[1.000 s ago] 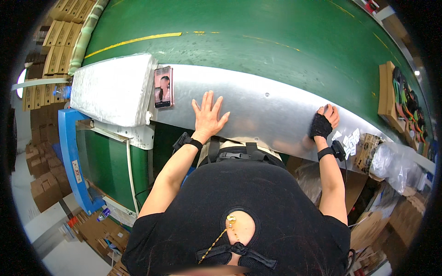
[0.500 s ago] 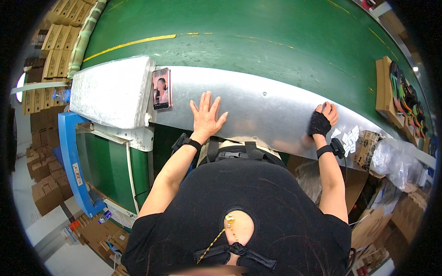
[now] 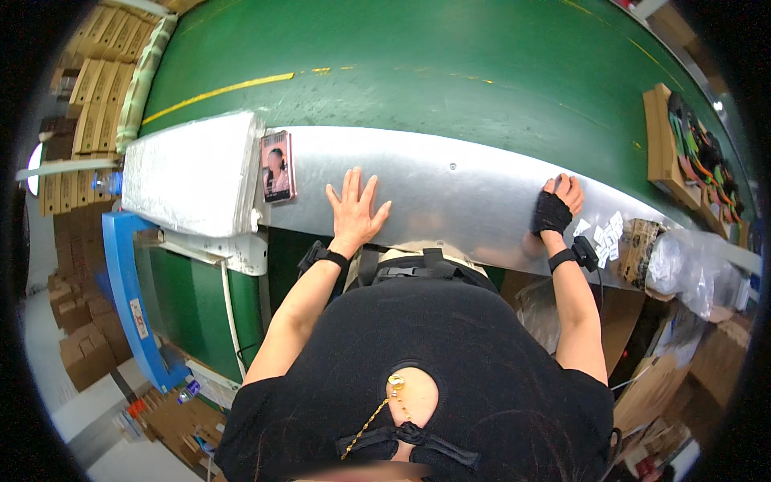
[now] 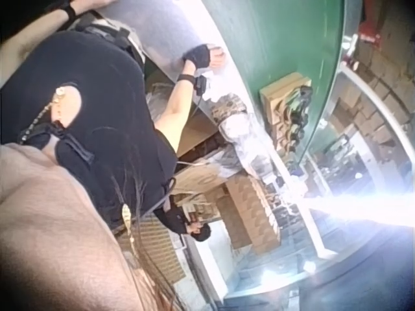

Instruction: The recorder takes shoes from a conveyor belt, wraps them in paper, and places them into shoe boxes.

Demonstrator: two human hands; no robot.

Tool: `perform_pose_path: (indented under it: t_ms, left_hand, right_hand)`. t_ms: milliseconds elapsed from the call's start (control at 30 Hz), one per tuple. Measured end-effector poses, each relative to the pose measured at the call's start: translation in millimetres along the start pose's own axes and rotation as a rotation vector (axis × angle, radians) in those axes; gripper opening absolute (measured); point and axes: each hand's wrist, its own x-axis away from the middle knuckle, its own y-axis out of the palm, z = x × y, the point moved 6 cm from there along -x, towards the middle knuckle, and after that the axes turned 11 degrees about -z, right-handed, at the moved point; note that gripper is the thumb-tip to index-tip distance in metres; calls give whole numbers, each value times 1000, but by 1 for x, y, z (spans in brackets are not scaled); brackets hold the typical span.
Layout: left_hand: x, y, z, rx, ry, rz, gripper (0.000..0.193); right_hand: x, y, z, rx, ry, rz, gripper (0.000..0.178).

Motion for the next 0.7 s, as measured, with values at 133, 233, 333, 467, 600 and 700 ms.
perform_pose_path:
  t_ms: [133,233,333,467,600,700]
  left_hand:
    - [-7,-2,10,-19,28,9,53]
    - [-3,-6,17,-36,40,9,52]
    - [6,4,8,-78,7,-44,54]
    - [9,9,7,-83,51,-34,54]
    - [5,13,9,-95,56,-49,55]
    - [1,20,8,-108,47,-71,57]
  right_hand:
    - [1,-6,10,44,-24,78,26]
    - [10,9,13,114,-46,82,30]
    - [12,7,-3,-43,-8,42,35]
    - [15,-17,-3,-124,52,38,36]
    - [15,-12,1,-193,67,55,36]
    - [-27,20,48,-451,77,-76,34]
